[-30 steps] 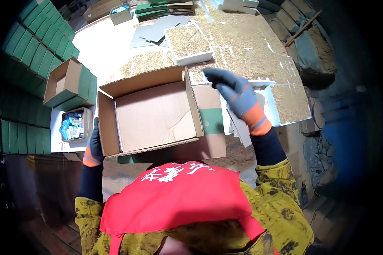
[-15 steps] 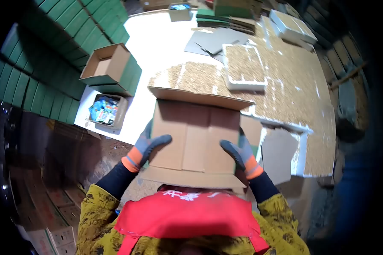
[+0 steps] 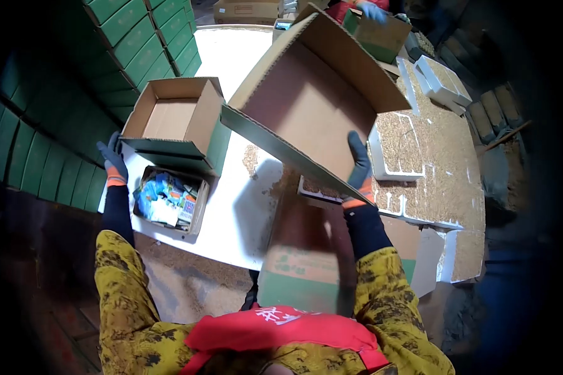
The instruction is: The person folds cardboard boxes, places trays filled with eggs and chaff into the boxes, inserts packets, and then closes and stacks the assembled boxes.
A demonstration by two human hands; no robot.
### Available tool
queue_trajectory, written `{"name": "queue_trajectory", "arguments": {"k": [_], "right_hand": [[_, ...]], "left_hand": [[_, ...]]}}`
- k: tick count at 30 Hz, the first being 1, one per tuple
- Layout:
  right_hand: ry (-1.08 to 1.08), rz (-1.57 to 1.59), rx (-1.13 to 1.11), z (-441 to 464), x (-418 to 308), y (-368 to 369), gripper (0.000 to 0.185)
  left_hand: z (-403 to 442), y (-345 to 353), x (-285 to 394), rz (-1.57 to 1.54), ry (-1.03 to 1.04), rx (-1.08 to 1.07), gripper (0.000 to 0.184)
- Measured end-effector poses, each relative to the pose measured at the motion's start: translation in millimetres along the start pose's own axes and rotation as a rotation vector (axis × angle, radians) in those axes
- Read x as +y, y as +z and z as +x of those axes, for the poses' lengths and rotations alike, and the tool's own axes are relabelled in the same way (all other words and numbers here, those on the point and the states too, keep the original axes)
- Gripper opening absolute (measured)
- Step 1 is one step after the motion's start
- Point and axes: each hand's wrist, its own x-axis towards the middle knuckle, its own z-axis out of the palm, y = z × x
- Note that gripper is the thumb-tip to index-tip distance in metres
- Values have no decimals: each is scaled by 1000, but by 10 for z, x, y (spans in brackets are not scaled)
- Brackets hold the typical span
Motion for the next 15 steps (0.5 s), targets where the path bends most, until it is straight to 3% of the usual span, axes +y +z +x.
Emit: {"name": "queue_trajectory", "arguments": {"k": [1,2,4,7,8,11,15], "right_hand": [[42,47,-40,135,107,99,35],[-88,-110,-4,243,252,203,37],[48,6,-75,495,486,301,38],[142,-14,-55,824,803,350,38],[34,-125,-15,874,888,359,38],[130,-175,-45,789,728,464,37],[229,-265,4,514,421,415,38]], "left_hand": [[261,-67,-188,-101,-196,-36,98],[459,-112,-411,-186,-272,-170,94],[315,131,-512,-265,-187,-353,92],[104,446,-586,-261,-208,-357,91],[73,507,-710,-259,-228,-409,90],[-585,1001,-358,-159,-264,-398,89],[-1329,1366,-488,-160,-288,-381,75]]}}
